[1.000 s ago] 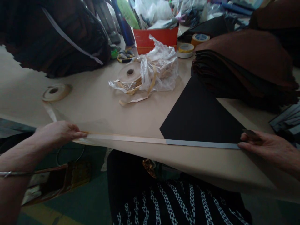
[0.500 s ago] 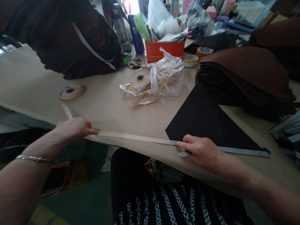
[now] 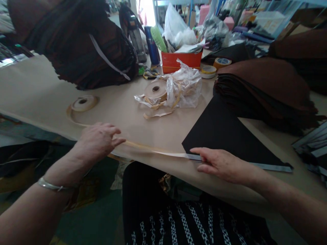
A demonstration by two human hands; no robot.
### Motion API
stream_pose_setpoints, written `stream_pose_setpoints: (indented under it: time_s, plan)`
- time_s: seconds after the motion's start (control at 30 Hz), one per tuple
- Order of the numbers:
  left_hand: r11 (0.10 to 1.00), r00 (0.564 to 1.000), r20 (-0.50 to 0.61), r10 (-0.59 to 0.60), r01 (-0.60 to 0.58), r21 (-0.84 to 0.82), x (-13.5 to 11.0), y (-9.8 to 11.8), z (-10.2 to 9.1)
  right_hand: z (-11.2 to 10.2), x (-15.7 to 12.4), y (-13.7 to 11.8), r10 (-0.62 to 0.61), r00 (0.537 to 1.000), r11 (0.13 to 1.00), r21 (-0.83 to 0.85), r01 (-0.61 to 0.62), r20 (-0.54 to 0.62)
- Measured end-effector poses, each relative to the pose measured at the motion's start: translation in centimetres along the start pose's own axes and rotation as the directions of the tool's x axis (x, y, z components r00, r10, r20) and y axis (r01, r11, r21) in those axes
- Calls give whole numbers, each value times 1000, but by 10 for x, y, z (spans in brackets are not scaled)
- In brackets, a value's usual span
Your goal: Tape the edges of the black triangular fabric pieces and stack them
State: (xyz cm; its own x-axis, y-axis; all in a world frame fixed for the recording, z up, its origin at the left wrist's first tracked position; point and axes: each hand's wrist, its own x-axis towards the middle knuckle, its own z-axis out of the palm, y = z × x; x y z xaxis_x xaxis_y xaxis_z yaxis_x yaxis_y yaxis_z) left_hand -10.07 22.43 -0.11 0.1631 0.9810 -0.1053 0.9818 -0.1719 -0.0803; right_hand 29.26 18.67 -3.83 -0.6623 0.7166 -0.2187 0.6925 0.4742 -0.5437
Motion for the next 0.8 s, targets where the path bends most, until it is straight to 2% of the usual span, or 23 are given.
stream_pose_setpoints:
  time_s: [0.07, 0.17, 0.27, 0.33, 0.43, 0.53, 0.63, 0.8]
  plan:
    - [981, 980, -57, 188, -190, -36, -5, 41, 3, -6, -5, 4, 80, 995, 973, 221, -67, -51]
    - [908, 927, -55, 370, -374, -189, -12, 107, 9, -7, -12, 8, 173, 973, 918, 382, -104, -151]
    - [889, 917, -10, 398, -388, -241, -15, 158, 12, -1, -12, 3, 208, 958, 892, 440, -103, -196]
    - [913, 931, 11, 364, -354, -205, -15, 177, 13, 3, -8, -4, 188, 947, 896, 441, -56, -261]
    - [943, 952, 27, 304, -297, -151, -12, 189, 13, 9, 2, -14, 179, 934, 888, 460, -18, -309]
    - [957, 959, 75, 273, -262, -123, -7, 191, 9, 17, 12, -16, 260, 942, 826, 555, -102, -214]
    - [957, 946, 160, 282, -264, -122, 1, 190, 3, 25, 19, -12, 320, 932, 788, 593, -164, -168]
    - [948, 906, 282, 317, -290, -133, 13, 188, -5, 33, 22, -9, 337, 928, 809, 553, -199, -159]
